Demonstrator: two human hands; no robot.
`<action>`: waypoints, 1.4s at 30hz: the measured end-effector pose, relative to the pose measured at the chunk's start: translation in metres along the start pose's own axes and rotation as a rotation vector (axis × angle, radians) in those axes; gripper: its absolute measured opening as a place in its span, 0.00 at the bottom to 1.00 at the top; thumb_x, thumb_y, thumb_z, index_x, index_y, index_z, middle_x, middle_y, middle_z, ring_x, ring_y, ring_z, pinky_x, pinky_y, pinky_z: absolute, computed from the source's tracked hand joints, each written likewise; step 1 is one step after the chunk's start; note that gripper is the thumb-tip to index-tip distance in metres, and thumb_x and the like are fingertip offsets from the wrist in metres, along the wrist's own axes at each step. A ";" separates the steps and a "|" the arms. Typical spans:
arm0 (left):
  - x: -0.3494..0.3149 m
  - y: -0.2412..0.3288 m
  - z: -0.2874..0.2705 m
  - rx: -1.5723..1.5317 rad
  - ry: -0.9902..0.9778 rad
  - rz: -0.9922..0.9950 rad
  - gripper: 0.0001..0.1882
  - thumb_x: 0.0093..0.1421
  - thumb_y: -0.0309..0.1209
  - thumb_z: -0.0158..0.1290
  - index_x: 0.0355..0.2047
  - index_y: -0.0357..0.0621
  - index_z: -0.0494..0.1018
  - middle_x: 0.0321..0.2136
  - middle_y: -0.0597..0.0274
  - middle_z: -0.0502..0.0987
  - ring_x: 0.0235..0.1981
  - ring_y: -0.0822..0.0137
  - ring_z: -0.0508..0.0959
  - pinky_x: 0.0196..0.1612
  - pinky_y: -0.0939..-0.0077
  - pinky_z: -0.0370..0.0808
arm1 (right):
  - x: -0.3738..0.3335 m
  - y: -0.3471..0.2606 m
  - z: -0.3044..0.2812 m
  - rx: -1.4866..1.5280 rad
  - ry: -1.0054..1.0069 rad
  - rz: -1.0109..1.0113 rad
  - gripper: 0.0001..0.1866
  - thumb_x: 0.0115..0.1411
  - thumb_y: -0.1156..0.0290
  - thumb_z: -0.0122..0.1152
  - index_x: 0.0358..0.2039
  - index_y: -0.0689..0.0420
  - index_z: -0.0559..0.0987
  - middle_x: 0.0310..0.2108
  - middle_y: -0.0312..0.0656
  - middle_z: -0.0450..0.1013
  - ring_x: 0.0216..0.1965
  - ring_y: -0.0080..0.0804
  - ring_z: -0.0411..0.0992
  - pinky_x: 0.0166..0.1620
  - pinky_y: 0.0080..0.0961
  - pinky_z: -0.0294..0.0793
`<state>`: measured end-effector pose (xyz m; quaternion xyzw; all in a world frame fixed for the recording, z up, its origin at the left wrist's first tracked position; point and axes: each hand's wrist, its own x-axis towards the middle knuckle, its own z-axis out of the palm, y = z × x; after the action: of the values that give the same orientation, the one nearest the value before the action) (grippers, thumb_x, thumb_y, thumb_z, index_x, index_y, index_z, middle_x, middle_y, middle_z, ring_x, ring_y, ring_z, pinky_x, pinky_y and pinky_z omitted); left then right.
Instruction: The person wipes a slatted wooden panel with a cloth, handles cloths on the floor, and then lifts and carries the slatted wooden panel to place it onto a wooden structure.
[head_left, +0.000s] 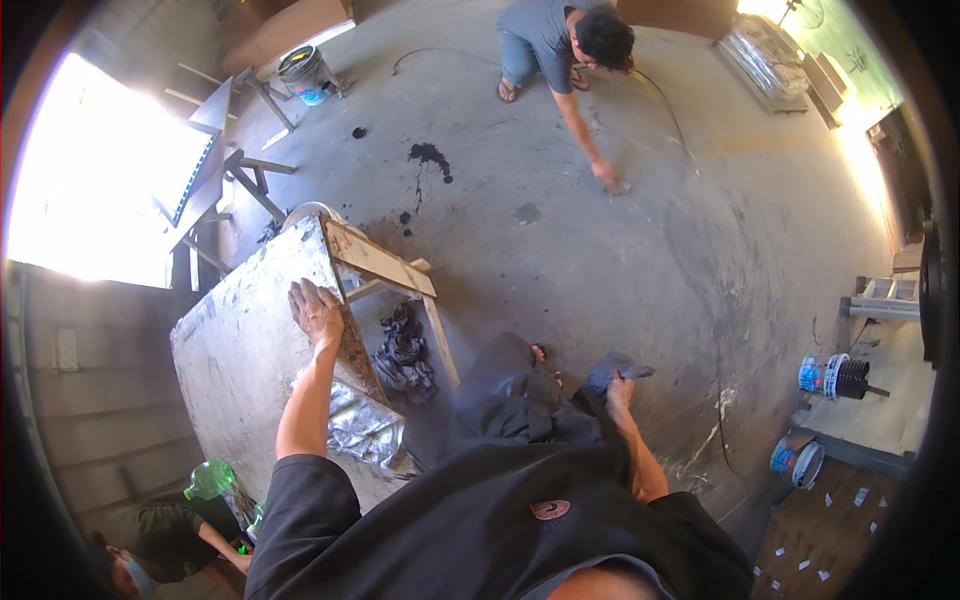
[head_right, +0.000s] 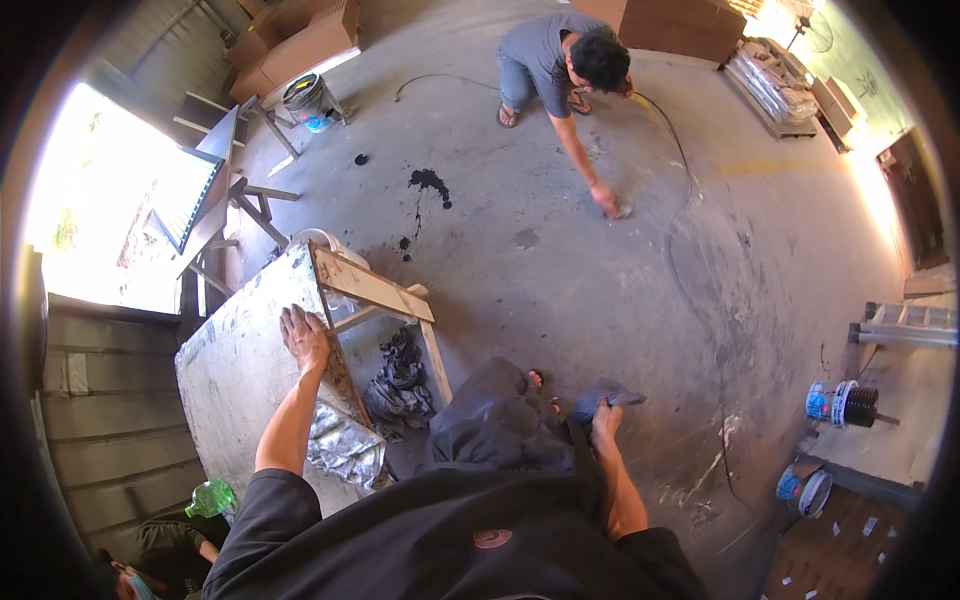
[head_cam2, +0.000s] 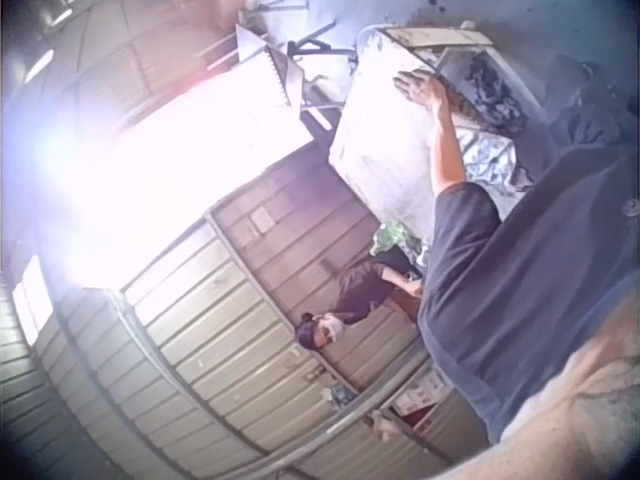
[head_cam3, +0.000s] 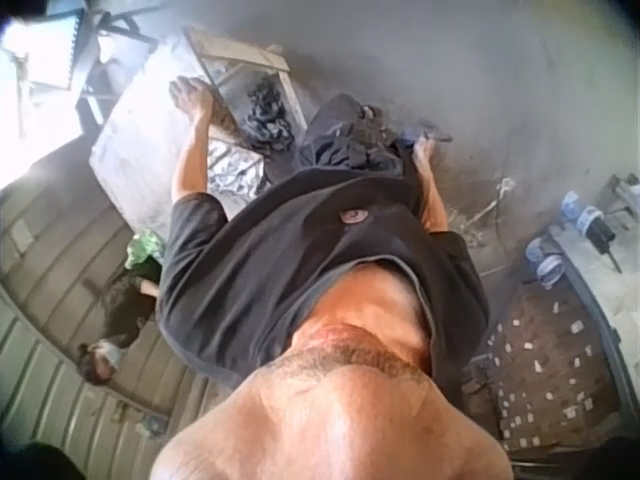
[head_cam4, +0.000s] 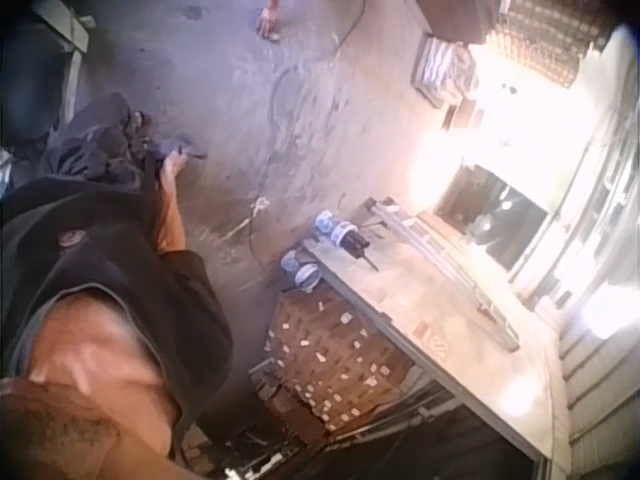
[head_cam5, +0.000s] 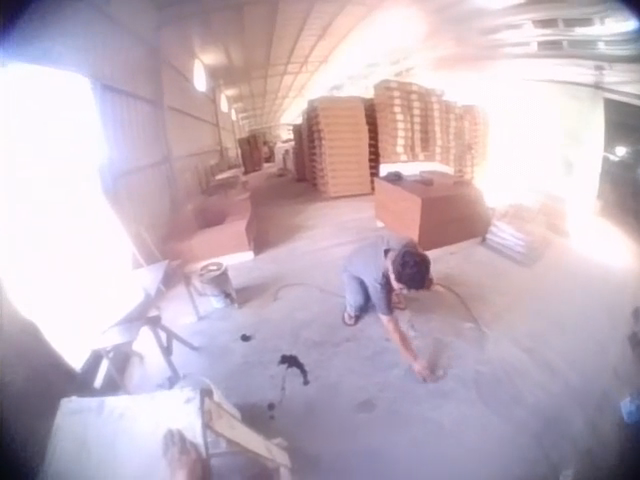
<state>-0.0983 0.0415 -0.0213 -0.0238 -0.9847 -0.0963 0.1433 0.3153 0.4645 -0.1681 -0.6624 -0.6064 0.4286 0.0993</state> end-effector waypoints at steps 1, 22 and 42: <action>-0.001 -0.001 -0.001 0.003 0.004 -0.011 0.25 0.61 0.37 0.38 0.55 0.32 0.61 0.57 0.37 0.58 0.60 0.43 0.55 0.62 0.59 0.49 | 0.001 0.002 0.002 -0.001 0.004 -0.008 0.19 0.49 0.64 0.57 0.32 0.71 0.75 0.31 0.57 0.73 0.35 0.44 0.71 0.42 0.36 0.67; -0.006 0.003 -0.007 -0.024 0.033 -0.063 0.25 0.60 0.36 0.39 0.55 0.34 0.60 0.58 0.40 0.57 0.60 0.43 0.53 0.62 0.57 0.50 | -0.009 -0.013 -0.004 0.037 -0.063 -0.008 0.21 0.52 0.64 0.58 0.38 0.72 0.73 0.38 0.57 0.72 0.41 0.45 0.71 0.45 0.34 0.67; -0.008 0.002 -0.004 -0.002 0.082 -0.069 0.25 0.59 0.36 0.40 0.54 0.33 0.62 0.56 0.38 0.59 0.59 0.43 0.56 0.61 0.56 0.52 | -0.022 -0.034 -0.003 -0.068 -0.076 -0.009 0.25 0.52 0.61 0.58 0.39 0.74 0.72 0.40 0.64 0.70 0.44 0.53 0.69 0.48 0.36 0.64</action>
<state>-0.0897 0.0426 -0.0192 0.0140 -0.9781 -0.1032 0.1802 0.2947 0.4546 -0.1343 -0.6460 -0.6267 0.4322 0.0555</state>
